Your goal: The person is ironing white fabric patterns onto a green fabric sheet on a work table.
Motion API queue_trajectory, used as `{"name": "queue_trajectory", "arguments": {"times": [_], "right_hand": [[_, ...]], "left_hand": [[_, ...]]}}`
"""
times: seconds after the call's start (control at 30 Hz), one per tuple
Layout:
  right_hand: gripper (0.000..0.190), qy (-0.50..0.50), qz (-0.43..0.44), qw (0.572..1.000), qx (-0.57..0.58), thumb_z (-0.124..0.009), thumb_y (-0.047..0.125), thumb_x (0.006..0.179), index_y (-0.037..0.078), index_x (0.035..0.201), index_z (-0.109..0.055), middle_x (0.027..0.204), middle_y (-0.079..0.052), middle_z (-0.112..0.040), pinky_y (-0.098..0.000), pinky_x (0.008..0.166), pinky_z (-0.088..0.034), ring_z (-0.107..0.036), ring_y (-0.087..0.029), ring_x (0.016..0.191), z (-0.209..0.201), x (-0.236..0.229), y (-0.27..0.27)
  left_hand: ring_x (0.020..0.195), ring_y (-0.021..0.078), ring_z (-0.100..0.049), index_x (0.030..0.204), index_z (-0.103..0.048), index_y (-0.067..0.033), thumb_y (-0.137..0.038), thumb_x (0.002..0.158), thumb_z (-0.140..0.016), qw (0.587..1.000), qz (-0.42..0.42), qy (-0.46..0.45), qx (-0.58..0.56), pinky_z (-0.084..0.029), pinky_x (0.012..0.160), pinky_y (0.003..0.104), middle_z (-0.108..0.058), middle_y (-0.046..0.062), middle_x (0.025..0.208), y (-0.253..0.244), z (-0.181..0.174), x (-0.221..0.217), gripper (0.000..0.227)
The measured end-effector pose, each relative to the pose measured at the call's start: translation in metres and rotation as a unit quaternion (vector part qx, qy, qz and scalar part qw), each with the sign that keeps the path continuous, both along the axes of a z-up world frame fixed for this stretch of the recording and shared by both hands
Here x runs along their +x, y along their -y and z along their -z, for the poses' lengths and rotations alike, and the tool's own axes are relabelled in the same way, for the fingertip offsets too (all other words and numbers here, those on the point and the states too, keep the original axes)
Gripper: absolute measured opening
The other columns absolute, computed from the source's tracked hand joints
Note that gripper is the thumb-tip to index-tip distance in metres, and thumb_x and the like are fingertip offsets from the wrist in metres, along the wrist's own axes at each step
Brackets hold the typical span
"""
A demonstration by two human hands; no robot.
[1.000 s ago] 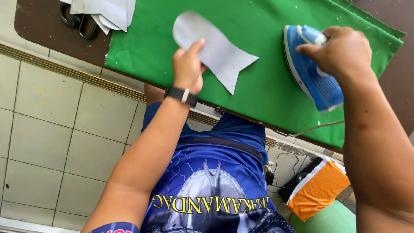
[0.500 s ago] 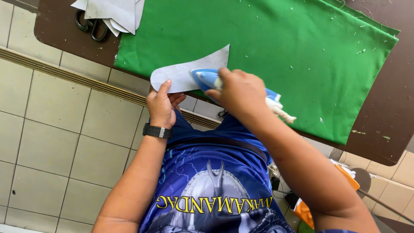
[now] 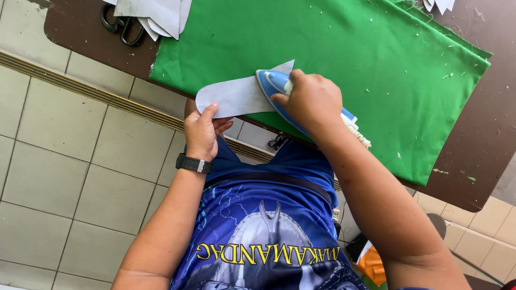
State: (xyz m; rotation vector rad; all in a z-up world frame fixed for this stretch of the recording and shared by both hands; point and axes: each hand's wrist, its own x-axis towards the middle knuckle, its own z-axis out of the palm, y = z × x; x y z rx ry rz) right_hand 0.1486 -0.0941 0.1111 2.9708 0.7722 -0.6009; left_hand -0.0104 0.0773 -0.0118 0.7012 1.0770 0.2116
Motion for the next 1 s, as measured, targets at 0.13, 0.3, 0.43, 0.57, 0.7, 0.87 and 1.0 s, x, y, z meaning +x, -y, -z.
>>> {"name": "queue_trajectory", "arguments": {"times": [0.13, 0.3, 0.43, 0.57, 0.7, 0.87, 1.0], "right_hand": [[0.051, 0.022, 0.005, 1.0, 0.001, -0.081, 0.054, 0.084, 0.013, 0.113, -0.072, 0.091, -0.018, -0.073, -0.0561, 0.074, -0.06, -0.075, -0.044, 0.088, -0.002, 0.018, 0.002], [0.053, 0.058, 0.026, 0.998, -0.027, -0.081, 0.068, 0.083, 0.02, 0.103, -0.072, 0.089, -0.018, -0.074, -0.0545, 0.066, -0.054, -0.07, -0.043, 0.082, 0.019, 0.042, 0.006], [0.057, 0.081, 0.023, 0.996, -0.036, -0.081, 0.071, 0.083, 0.019, 0.104, -0.071, 0.089, -0.018, -0.074, -0.0543, 0.064, -0.054, -0.07, -0.044, 0.081, 0.022, 0.061, 0.01], [0.059, 0.073, 0.037, 0.996, -0.048, -0.081, 0.072, 0.084, 0.019, 0.108, -0.072, 0.092, -0.019, -0.074, -0.0546, 0.066, -0.054, -0.069, -0.044, 0.084, 0.017, 0.075, 0.01], [0.061, 0.085, 0.037, 0.995, -0.049, -0.081, 0.075, 0.083, 0.019, 0.107, -0.072, 0.092, -0.02, -0.074, -0.0546, 0.066, -0.054, -0.069, -0.045, 0.085, 0.019, 0.088, 0.011], [0.059, 0.052, 0.099, 0.993, -0.038, -0.083, 0.069, 0.088, 0.014, 0.107, -0.073, 0.102, -0.021, -0.074, -0.0555, 0.069, -0.054, -0.068, -0.044, 0.092, 0.005, 0.108, 0.014], [0.066, 0.034, 0.163, 0.986, -0.02, -0.081, 0.069, 0.09, 0.012, 0.122, -0.072, 0.111, -0.02, -0.073, -0.0556, 0.073, -0.055, -0.065, -0.042, 0.102, -0.001, 0.119, 0.061]], "left_hand": [[0.074, 0.0359, -0.079, 0.108, -0.061, -0.0016, -0.014, 0.091, -0.073, 1.0, 0.008, 0.0, -0.002, -0.07, 0.064, 0.045, -0.074, 0.019, 0.087, -0.001, 0.004, -0.001, 0.024], [0.072, 0.0293, -0.075, 0.107, -0.066, -0.0051, -0.019, 0.089, -0.068, 0.999, 0.031, -0.001, 0.018, -0.066, 0.06, 0.038, -0.072, 0.015, 0.087, -0.003, 0.001, 0.0, 0.023], [0.071, 0.0303, -0.075, 0.1, -0.064, -0.0033, -0.018, 0.09, -0.069, 0.999, 0.028, 0.003, 0.015, -0.066, 0.06, 0.038, -0.072, 0.016, 0.086, -0.007, -0.002, 0.002, 0.018], [0.07, 0.0256, -0.073, 0.103, -0.066, -0.0055, -0.02, 0.09, -0.07, 0.999, 0.046, -0.001, 0.023, -0.066, 0.06, 0.038, -0.071, 0.011, 0.089, -0.015, -0.007, 0.002, 0.019], [0.068, 0.0257, -0.073, 0.102, -0.064, -0.0085, -0.024, 0.089, -0.071, 0.997, 0.069, -0.008, 0.024, -0.066, 0.059, 0.037, -0.07, 0.01, 0.088, -0.024, -0.009, 0.007, 0.021], [0.068, 0.0279, -0.073, 0.111, -0.067, -0.0015, -0.021, 0.089, -0.072, 0.99, 0.136, -0.028, 0.023, -0.065, 0.055, 0.037, -0.073, 0.014, 0.092, -0.027, -0.018, 0.019, 0.03], [0.073, 0.0349, -0.077, 0.119, -0.066, 0.0008, -0.018, 0.093, -0.064, 0.988, 0.156, 0.001, 0.017, -0.063, 0.052, 0.036, -0.075, 0.017, 0.098, -0.008, -0.049, 0.039, 0.032]]}}
